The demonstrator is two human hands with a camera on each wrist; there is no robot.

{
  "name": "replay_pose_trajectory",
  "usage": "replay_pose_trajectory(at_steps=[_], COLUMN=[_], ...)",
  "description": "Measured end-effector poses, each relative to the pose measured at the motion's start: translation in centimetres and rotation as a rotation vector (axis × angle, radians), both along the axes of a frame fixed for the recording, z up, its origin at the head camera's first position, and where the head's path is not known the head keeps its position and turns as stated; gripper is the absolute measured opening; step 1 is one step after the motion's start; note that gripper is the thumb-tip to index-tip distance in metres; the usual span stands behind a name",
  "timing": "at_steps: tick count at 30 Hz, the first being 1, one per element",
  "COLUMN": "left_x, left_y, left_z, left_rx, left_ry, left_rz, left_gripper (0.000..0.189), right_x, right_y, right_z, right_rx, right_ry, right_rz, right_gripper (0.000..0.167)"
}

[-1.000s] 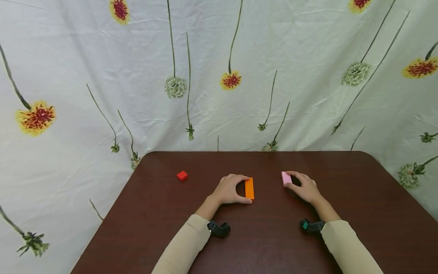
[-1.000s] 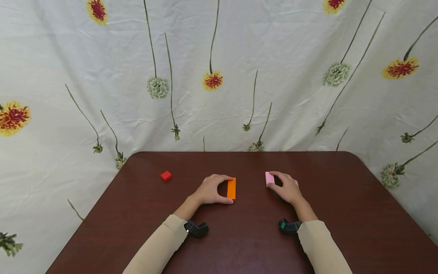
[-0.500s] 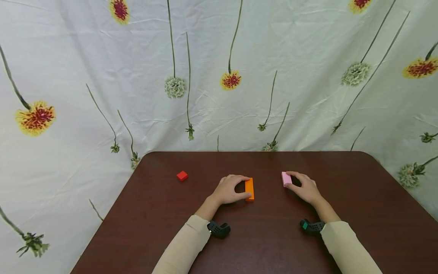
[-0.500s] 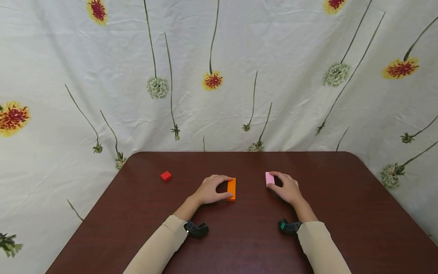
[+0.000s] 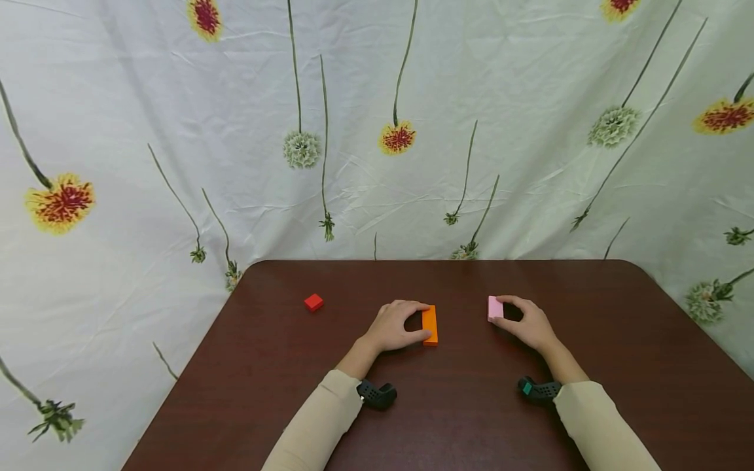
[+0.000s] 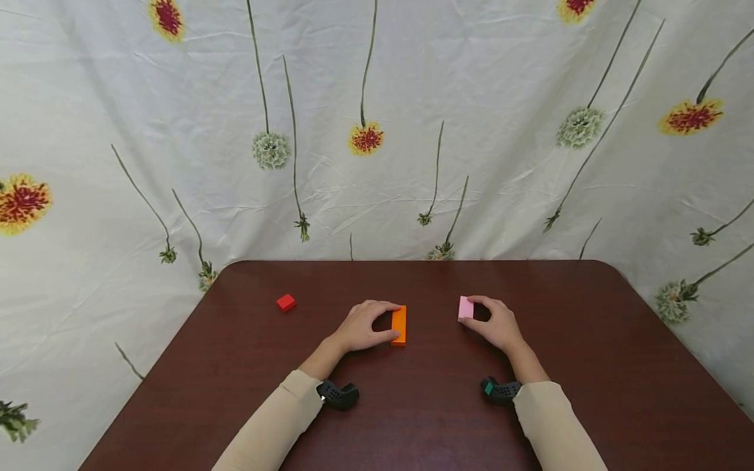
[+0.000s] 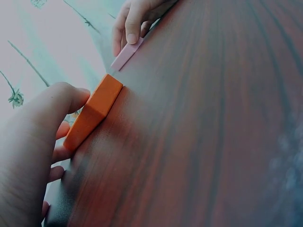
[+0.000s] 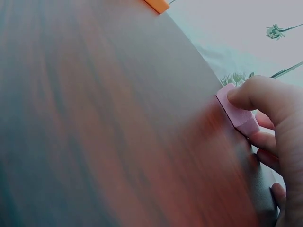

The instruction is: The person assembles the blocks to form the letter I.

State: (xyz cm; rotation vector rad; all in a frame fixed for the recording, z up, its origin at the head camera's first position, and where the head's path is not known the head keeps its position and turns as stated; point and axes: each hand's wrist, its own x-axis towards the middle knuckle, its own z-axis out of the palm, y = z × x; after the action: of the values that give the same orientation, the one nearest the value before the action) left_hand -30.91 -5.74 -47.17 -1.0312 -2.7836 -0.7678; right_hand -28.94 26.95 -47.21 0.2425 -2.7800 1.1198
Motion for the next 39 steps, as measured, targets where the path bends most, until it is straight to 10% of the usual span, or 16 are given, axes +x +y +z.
replay_pose_trajectory(at_steps=[39], left_x=[0.0], left_y=[0.0], left_z=[-0.2], left_rx=[-0.003], left_ry=[0.002], left_rz=[0.003], left_gripper=[0.057], right_x=[1.5], right_y=[-1.3], right_z=[2.3], right_rx=[-0.116], right_ry=[0.02], right_rz=[0.024], right_gripper=[0.059])
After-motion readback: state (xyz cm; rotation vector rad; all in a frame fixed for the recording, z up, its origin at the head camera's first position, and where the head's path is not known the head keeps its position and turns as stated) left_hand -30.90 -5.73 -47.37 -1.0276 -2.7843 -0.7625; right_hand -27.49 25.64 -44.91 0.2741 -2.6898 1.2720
